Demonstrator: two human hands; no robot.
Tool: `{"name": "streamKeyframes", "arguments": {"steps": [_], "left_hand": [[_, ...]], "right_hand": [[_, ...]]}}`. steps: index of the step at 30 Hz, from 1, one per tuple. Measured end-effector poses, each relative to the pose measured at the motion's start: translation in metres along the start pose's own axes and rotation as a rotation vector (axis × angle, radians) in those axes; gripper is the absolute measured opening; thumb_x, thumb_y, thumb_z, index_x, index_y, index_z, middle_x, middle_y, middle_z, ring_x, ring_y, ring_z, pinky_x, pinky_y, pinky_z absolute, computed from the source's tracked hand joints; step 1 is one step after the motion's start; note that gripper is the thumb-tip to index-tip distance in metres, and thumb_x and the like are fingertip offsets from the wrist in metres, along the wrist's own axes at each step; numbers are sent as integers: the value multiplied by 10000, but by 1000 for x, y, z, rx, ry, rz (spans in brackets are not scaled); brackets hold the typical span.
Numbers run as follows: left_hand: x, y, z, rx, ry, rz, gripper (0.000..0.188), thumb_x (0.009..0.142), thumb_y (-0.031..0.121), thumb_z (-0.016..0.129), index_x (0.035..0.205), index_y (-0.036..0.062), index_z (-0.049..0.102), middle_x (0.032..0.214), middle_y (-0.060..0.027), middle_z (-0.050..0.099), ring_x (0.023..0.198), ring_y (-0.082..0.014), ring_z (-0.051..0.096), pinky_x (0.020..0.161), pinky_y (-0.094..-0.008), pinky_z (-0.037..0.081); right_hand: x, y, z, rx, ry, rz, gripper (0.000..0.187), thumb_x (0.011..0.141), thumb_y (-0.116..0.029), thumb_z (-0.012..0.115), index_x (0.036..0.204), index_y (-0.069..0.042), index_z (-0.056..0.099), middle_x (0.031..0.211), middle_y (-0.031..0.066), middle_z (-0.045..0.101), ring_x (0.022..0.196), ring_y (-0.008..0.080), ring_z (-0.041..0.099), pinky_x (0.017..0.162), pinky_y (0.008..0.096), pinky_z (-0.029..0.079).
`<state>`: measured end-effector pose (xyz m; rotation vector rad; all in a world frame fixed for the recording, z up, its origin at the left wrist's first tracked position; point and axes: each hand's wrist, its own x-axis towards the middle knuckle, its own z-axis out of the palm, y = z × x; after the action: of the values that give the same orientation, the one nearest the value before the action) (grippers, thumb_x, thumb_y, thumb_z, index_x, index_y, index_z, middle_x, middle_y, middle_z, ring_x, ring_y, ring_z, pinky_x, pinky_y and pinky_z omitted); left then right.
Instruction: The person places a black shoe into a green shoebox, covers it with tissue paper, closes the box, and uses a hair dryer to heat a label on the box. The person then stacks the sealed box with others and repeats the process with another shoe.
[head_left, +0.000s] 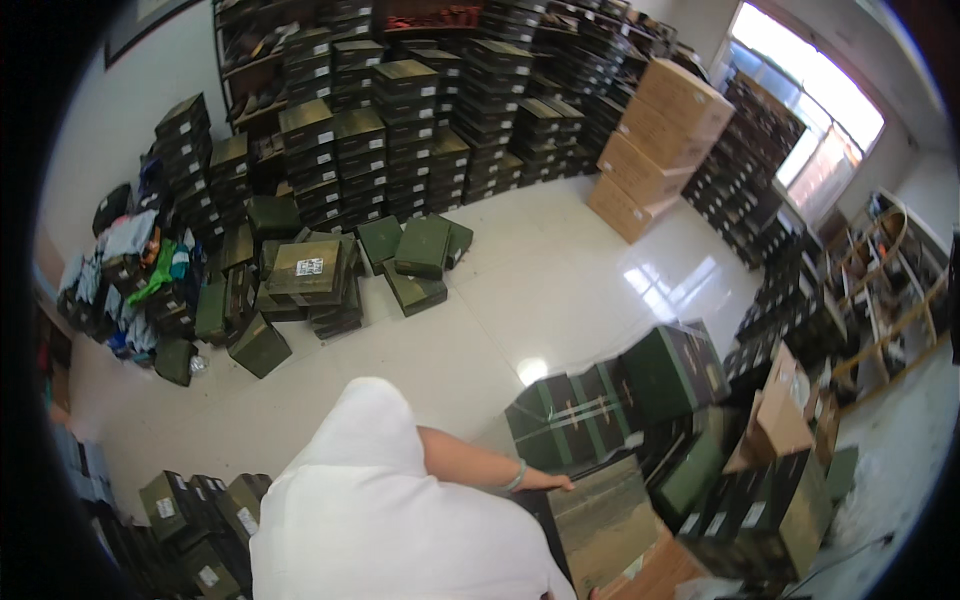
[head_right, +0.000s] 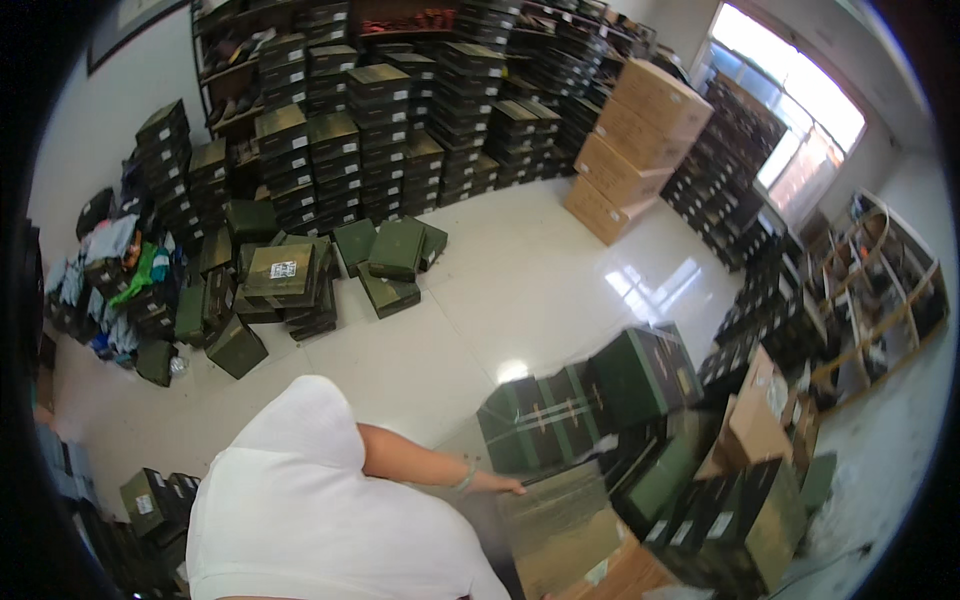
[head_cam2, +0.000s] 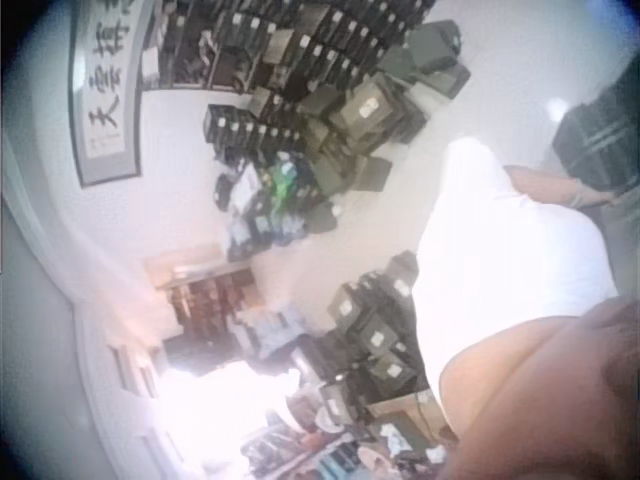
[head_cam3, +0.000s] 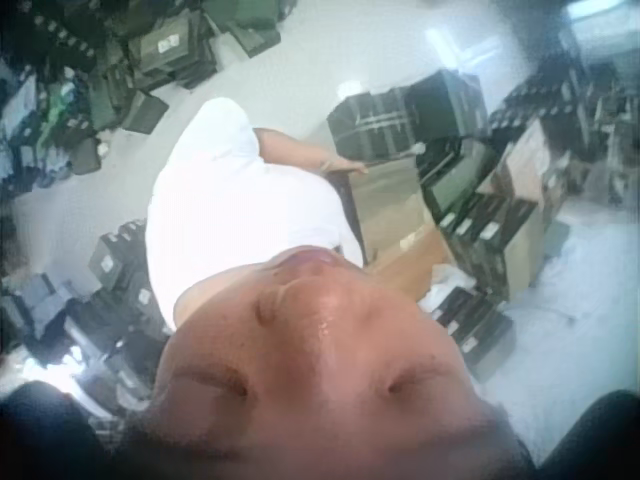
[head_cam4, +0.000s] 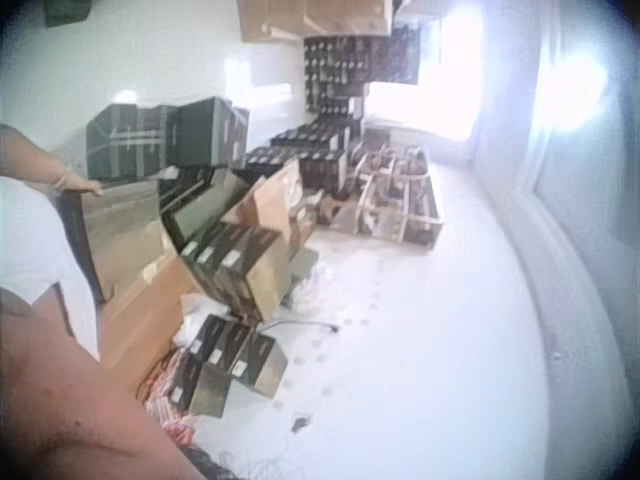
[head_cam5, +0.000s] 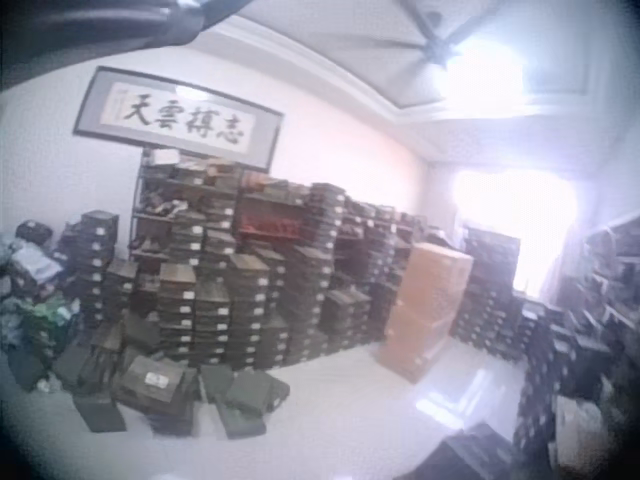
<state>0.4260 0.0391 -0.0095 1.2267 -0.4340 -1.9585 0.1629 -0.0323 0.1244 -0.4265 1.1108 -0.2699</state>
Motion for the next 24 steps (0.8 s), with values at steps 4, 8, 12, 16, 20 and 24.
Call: {"name": "streamKeyframes", "arguments": {"steps": [4, 8, 12, 16, 20, 24], "left_hand": [[-98, -1, -95, -170, -8, -39, 959, 722, 756, 561, 1467, 182, 375, 1569, -84, 229, 1420, -228, 245, 1099, -417, 275], [-198, 26, -156, -400, 136, -198, 955, 678, 780, 556, 1419, 186, 450, 1520, -99, 320, 1369, -287, 328, 1035, -542, 303], [-237, 17, -233, -545, 297, -232, 933, 660, 792, 544, 1389, 213, 487, 1508, -110, 345, 1345, -349, 346, 983, -667, 258], [-239, -7, -314, -612, 443, -185, 834, 714, 780, 503, 1329, 219, 559, 1420, -121, 488, 1275, -370, 449, 967, -668, 288], [-252, -16, -371, -835, 395, -18, 828, 724, 786, 493, 1282, 185, 607, 1302, -117, 591, 1173, -347, 540, 895, -612, 384], [-292, 51, -401, -1006, 528, -3, 878, 713, 786, 505, 1319, 154, 572, 1332, -121, 563, 1175, -342, 520, 938, -567, 359]], "right_hand": [[26, 14, 87, -98, -4, 74, 632, 875, -357, 639, 1394, -88, 399, 1332, 140, 517, 1230, 303, 502, 1011, 484, 420], [56, 35, 166, -155, -19, 196, 639, 865, -338, 663, 1391, -86, 399, 1319, 142, 527, 1222, 299, 511, 1005, 473, 428], [111, 34, 254, -304, -120, 311, 648, 856, -319, 688, 1388, -85, 399, 1305, 144, 537, 1214, 295, 520, 999, 461, 436], [209, 40, 284, -707, -341, 121, 539, 926, -468, 516, 1312, -92, 521, 1275, 114, 575, 1184, 293, 543, 977, 476, 440], [202, 27, 449, -648, -319, 364, 548, 890, -473, 539, 1308, -119, 539, 1284, 110, 587, 1191, 346, 517, 1034, 555, 356], [320, 9, 506, -781, -536, 407, 554, 883, -464, 535, 1313, -114, 531, 1309, 112, 571, 1186, 330, 527, 1040, 553, 358]]}}
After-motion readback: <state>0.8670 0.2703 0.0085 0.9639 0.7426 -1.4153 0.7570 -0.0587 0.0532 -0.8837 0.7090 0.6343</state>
